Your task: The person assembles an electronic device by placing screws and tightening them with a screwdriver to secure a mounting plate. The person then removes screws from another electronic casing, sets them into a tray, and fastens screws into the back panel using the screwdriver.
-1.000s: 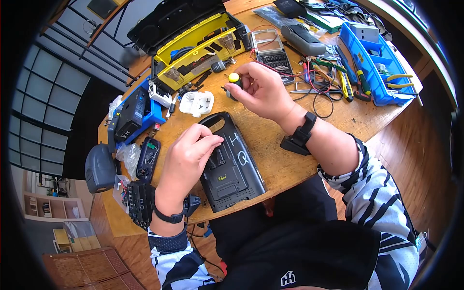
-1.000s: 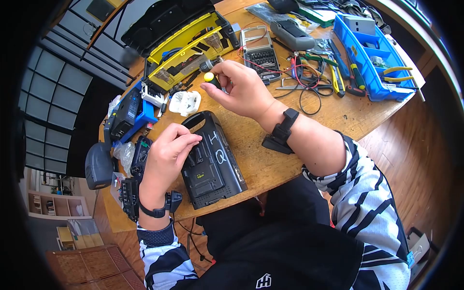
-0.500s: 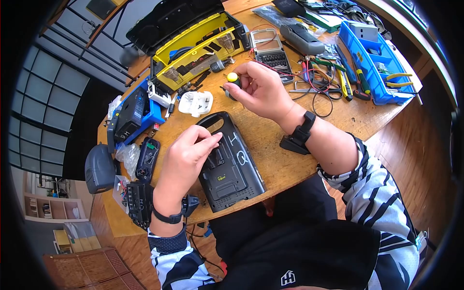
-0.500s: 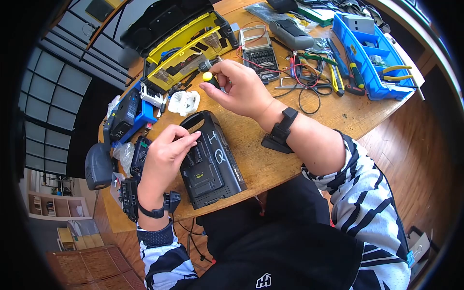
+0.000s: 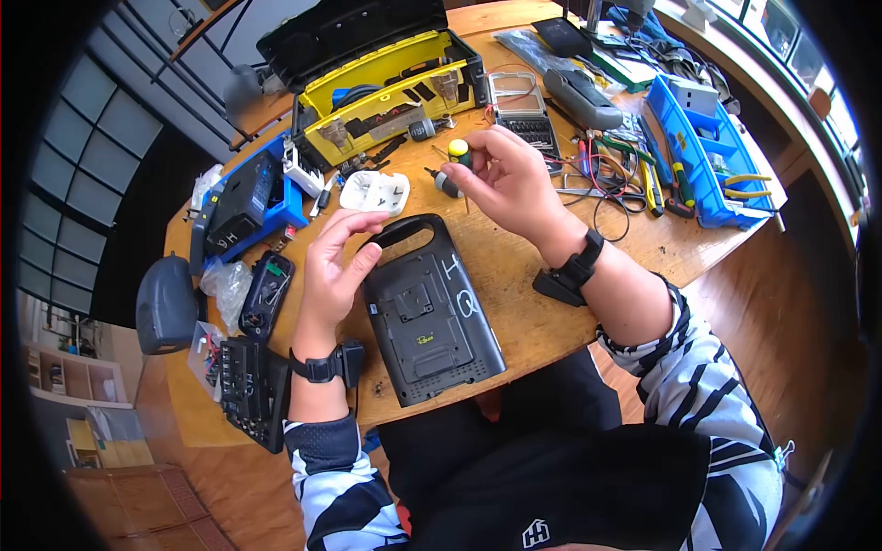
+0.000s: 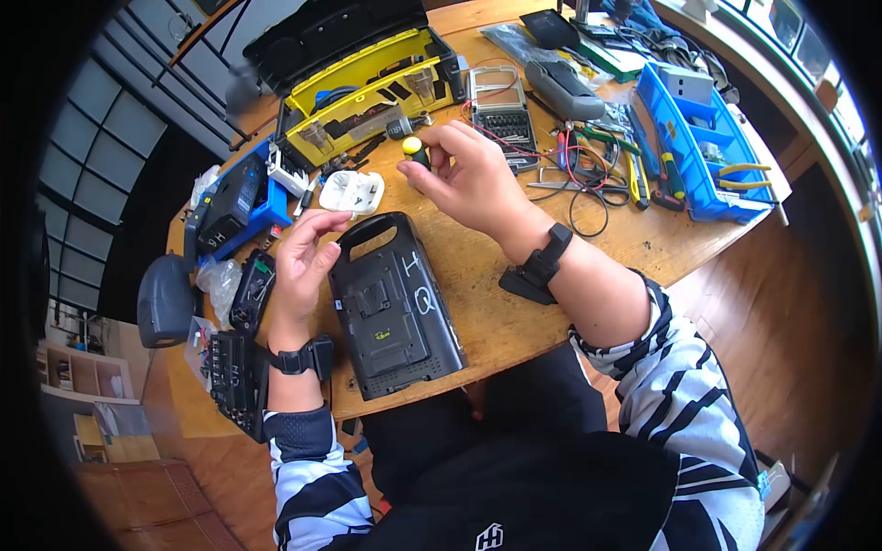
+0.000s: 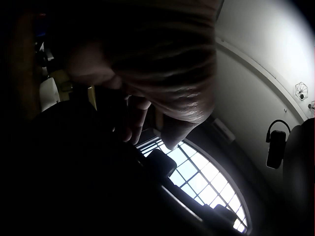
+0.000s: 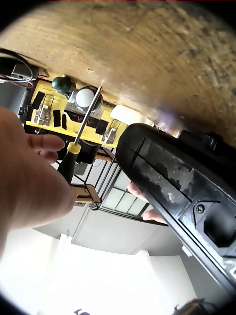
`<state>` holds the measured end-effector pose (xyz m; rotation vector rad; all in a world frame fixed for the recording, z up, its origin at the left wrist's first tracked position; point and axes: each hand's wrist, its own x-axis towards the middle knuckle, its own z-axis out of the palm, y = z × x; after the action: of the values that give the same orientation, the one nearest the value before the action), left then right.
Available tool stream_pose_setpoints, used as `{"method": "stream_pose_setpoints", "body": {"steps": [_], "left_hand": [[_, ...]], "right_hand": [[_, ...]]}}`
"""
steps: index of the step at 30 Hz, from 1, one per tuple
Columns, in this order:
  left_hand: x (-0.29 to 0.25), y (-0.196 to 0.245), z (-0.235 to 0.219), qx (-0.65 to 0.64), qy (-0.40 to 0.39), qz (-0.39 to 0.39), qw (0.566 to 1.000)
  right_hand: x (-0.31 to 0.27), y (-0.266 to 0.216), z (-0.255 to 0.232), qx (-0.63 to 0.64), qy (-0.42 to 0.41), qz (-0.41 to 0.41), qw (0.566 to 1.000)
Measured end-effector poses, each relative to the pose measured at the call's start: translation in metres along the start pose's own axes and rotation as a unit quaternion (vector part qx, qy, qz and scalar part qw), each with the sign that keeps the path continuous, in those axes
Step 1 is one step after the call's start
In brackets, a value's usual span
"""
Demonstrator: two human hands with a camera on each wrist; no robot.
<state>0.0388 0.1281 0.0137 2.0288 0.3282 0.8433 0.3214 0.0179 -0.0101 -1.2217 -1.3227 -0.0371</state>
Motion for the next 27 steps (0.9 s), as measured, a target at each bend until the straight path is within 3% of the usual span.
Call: {"method": "stream_pose_setpoints", "body": {"steps": [3,6,8,11,12,14,18,19,24,27], "left_hand": [[-0.009,0.006,0.006,-0.012,-0.015,0.001,1.0],[-0.014,0.008,0.006,0.002,-0.019,0.018,1.0],[-0.015,0.012,0.009,0.028,-0.007,0.042,0.999],[-0.016,0.016,0.013,0.037,0.018,0.046,0.998],[-0.016,0.018,0.015,0.035,0.022,0.046,0.998],[-0.015,0.023,0.018,0.047,0.049,0.034,0.997],[-0.013,0.039,0.025,0.056,0.055,0.04,0.996],[-0.014,0.041,0.027,0.057,0.044,0.037,0.997],[-0.013,0.04,0.035,0.061,0.02,0.027,0.998],[-0.01,0.038,0.034,0.065,-0.012,0.034,0.997]], "right_hand": [[0.009,-0.002,0.0,0.043,0.006,0.011,0.999],[0.032,-0.028,-0.011,0.105,-0.018,0.107,0.989],[0.058,-0.05,-0.024,0.043,-0.079,0.075,0.993],[0.092,-0.108,-0.043,-0.085,-0.236,0.04,0.967],[0.098,-0.12,-0.044,-0.087,-0.24,0.038,0.966],[0.103,-0.135,-0.042,-0.057,-0.328,0.02,0.943],[0.097,-0.145,-0.029,-0.049,-0.291,-0.044,0.954],[0.096,-0.142,-0.025,-0.052,-0.274,-0.104,0.955],[0.093,-0.145,-0.027,-0.024,-0.261,-0.129,0.956],[0.094,-0.152,-0.035,-0.056,-0.285,-0.074,0.954]]}}
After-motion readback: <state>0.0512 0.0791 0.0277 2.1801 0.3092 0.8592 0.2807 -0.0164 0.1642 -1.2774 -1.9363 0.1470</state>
